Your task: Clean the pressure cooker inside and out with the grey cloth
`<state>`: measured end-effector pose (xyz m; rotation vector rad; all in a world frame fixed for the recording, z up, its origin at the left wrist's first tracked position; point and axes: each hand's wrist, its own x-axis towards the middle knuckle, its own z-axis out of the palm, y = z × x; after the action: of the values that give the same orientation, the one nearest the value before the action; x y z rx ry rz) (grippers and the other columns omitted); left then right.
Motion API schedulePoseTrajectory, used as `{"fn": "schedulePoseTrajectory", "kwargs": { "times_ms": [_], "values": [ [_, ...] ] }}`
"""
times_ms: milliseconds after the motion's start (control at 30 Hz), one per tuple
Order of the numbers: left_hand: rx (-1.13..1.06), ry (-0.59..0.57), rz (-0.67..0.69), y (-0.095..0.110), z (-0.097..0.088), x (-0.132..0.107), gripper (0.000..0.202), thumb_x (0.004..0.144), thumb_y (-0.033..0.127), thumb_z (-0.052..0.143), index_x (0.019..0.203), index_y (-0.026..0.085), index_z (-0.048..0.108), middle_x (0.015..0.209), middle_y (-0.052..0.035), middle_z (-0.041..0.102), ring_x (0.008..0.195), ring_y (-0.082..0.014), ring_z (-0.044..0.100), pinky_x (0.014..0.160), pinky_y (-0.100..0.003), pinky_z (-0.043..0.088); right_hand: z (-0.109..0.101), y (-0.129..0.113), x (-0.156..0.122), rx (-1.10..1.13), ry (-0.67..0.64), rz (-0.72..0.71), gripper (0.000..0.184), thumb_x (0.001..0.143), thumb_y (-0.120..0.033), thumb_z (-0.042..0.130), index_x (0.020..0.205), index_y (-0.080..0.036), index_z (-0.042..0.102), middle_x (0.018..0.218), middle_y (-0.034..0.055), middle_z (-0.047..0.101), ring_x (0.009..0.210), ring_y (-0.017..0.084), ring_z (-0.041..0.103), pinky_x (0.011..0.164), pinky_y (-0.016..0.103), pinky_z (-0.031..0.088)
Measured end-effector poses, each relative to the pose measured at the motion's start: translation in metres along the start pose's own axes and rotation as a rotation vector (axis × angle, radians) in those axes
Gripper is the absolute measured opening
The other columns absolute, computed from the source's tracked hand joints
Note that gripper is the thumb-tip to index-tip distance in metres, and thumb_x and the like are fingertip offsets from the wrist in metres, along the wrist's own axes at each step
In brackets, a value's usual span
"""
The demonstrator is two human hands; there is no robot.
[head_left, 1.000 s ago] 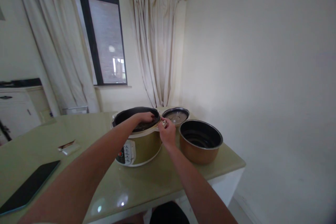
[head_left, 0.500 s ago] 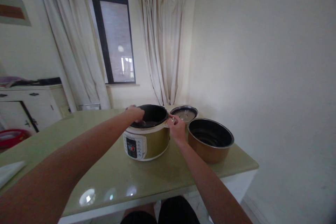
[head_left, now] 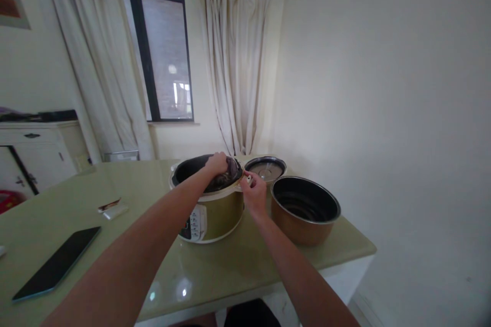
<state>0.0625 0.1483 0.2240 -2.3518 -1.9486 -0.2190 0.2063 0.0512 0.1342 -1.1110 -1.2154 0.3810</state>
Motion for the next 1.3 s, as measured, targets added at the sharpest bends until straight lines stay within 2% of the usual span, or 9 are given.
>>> {"fn": "schedulePoseTrajectory", "kwargs": {
  "times_ms": [233,367,567,633,800,900,1033,1133,1300],
  "values": [
    [-0.184,-0.182,0.341,-0.015,-0.077,-0.031,0.035,0.091,0.033,0.057,0.113,0.020,0.081,0.111,-0.0014,0.083,0.104,-0.0205,0.073,0.090,-0.024,0.053,-0.005,0.000,-0.003,-0.087,-0.017,0.018,0.044,0.085,-0.043,0.059,0.111,-0.015,0.082,0.070,0.0017,0.066,0.060,0.017,0.052,0.060,0.029,0.040],
    [-0.308,-0.118,0.406,-0.038,-0.097,-0.057,0.034,0.085,0.039,0.060,0.102,0.017,0.081,0.100,-0.0027,0.082,0.097,-0.0231,0.071,0.090,-0.030,0.054,-0.024,-0.021,0.001,-0.449,-0.130,-0.044,0.037,0.099,-0.048,0.057,0.110,-0.023,0.081,0.074,0.0059,0.070,0.071,0.023,0.063,0.069,0.033,0.043],
    [-1.128,0.032,0.211,-0.034,-0.062,-0.081,0.042,0.075,0.052,0.071,0.101,0.019,0.076,0.104,-0.0069,0.079,0.096,-0.0258,0.072,0.086,-0.036,0.058,-0.010,-0.075,0.011,-0.526,-0.331,-0.449,0.083,0.091,-0.070,0.071,0.157,-0.023,0.051,0.140,0.0182,0.063,0.125,0.033,0.063,0.103,0.043,0.048],
    [-1.331,0.082,0.133,-0.045,-0.053,-0.086,0.045,0.077,0.052,0.069,0.108,0.021,0.072,0.114,-0.0082,0.078,0.099,-0.0254,0.072,0.084,-0.036,0.058,0.002,-0.078,0.018,-0.454,-0.441,-0.423,0.091,0.083,-0.069,0.079,0.156,-0.022,0.050,0.137,0.0156,0.065,0.122,0.031,0.065,0.101,0.041,0.050],
    [-0.842,0.340,0.195,-0.120,-0.016,-0.092,0.040,0.095,0.056,0.048,0.095,0.024,0.073,0.106,-0.0074,0.078,0.104,-0.0272,0.070,0.101,-0.044,0.055,0.014,-0.072,0.040,-0.370,-0.513,-0.451,0.040,0.087,-0.041,0.080,0.122,-0.023,0.070,0.107,0.0049,0.072,0.101,0.024,0.067,0.094,0.035,0.050],
    [-0.653,0.423,0.274,-0.155,0.032,-0.088,0.041,0.095,0.057,0.047,0.093,0.027,0.075,0.105,-0.0079,0.079,0.110,-0.0306,0.069,0.112,-0.052,0.049,0.031,-0.086,0.034,-0.335,-0.676,-0.541,0.045,0.078,-0.037,0.089,0.117,-0.022,0.072,0.113,0.0055,0.066,0.107,0.024,0.065,0.099,0.035,0.049],
    [-0.866,0.649,0.232,-0.161,0.088,-0.079,0.056,0.078,0.073,0.062,0.101,0.023,0.074,0.115,-0.0154,0.075,0.118,-0.0364,0.066,0.111,-0.058,0.051,0.073,-0.112,0.005,-0.414,-0.850,-0.502,0.070,0.073,-0.054,0.094,0.134,-0.032,0.066,0.121,0.0051,0.062,0.109,0.025,0.064,0.098,0.039,0.050],
    [-0.921,0.695,0.189,-0.154,0.095,-0.078,0.061,0.081,0.076,0.058,0.100,0.021,0.075,0.116,-0.0171,0.076,0.119,-0.0373,0.067,0.112,-0.058,0.050,0.079,-0.118,0.004,-0.527,-0.894,-0.533,0.072,0.080,-0.057,0.087,0.144,-0.037,0.062,0.124,0.0068,0.065,0.109,0.028,0.065,0.096,0.040,0.050],
    [-0.845,0.645,0.191,-0.141,0.073,-0.091,0.064,0.105,0.055,0.027,0.085,0.023,0.078,0.101,-0.0106,0.079,0.126,-0.0306,0.064,0.119,-0.051,0.045,0.021,-0.110,0.063,-0.553,-1.111,-0.477,0.035,0.084,-0.036,0.083,0.116,-0.024,0.079,0.106,0.0018,0.077,0.097,0.021,0.068,0.087,0.029,0.048]
  ]
}}
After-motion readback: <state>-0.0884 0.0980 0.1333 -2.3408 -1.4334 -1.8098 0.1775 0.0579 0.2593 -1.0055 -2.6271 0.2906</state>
